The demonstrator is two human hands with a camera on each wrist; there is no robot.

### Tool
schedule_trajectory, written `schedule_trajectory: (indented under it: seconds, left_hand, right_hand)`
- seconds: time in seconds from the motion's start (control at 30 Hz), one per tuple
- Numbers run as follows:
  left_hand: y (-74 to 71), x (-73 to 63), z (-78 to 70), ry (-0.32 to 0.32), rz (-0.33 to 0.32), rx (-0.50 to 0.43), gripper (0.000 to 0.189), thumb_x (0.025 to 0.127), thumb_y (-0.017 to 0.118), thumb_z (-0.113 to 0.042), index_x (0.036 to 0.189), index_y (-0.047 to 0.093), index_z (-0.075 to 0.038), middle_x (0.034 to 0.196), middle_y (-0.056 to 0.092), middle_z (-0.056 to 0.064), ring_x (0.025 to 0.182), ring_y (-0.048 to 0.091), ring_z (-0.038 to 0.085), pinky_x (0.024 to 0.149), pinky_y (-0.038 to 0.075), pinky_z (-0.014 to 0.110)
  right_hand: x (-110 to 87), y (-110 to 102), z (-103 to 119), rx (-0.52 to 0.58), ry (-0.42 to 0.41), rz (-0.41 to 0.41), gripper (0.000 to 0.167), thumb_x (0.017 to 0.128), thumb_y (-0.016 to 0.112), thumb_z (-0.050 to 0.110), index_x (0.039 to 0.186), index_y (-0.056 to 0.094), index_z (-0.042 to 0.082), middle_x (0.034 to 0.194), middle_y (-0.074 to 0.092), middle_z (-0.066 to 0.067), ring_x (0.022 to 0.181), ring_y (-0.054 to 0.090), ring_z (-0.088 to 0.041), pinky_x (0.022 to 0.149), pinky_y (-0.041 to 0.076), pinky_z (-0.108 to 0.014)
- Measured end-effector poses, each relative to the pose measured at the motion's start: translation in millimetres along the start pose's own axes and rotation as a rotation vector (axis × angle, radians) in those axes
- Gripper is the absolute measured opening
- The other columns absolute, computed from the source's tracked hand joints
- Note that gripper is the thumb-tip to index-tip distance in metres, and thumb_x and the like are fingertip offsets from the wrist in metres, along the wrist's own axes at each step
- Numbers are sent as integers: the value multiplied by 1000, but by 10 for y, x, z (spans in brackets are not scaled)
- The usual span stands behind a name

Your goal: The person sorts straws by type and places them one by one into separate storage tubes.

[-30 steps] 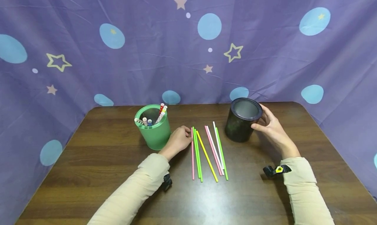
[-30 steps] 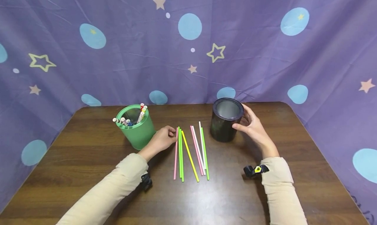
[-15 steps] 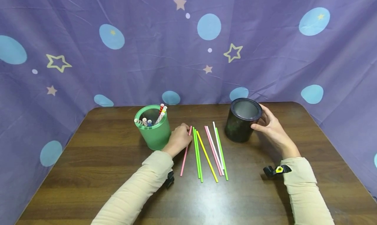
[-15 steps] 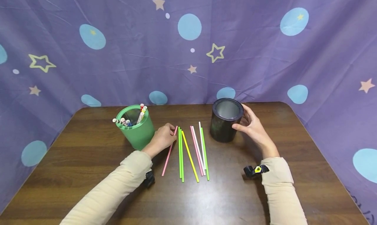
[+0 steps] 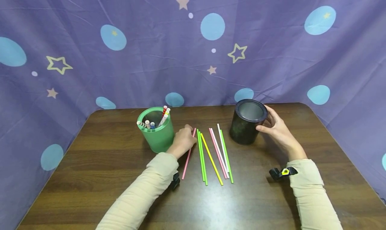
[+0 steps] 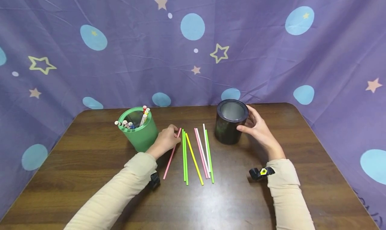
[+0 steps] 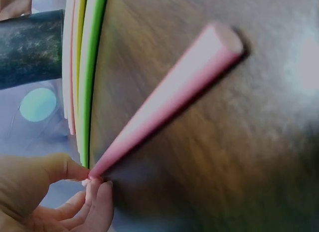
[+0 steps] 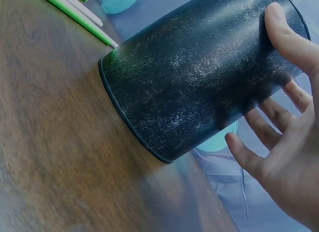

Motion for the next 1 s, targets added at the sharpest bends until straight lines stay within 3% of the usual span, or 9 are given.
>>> schedule_trajectory:
  seconds: [0.2,0.3,0.6,1.0]
  left_hand:
    - [-8,14,39,-55,6,-97,42,83,68,-5,122,57,5,90,68,14,84,63,29,81,53,42]
    - [-29,14,4,-49,7,-135,39,85,65,-5,123,58,4,91,69,10,84,64,25,79,53,38]
    - [-258,-59,-247,33,-9,-251,36,93,61,-5,128,55,4,108,67,15,95,65,27,81,55,36]
    - [-652,-186,-675,212,-57,-523,33,92,57,-1,124,53,2,106,59,13,91,63,25,78,53,33]
  right_hand:
    - [-5,7,-3,-4,9,-9,77,84,66,-16,150,36,11,135,51,7,114,52,-13,89,46,-21]
    - [-9,3,-2,-9,10,-10,77,84,66,-16,150,35,10,136,50,7,116,50,-13,90,46,-21]
    - [-4,0,-39,-8,33,-2,78,86,65,-13,152,33,13,141,46,4,124,44,-12,95,42,-20]
    - [1,-2,-17,-13,14,0,77,86,66,-13,151,34,12,139,47,5,125,43,-11,96,41,-20]
Point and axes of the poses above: each hand's wrist, its own x-axis towards the middle knuckle, its own y-axis out of the palm, z = x × y, the point moved 7 cm from there along x, towards the middle knuckle
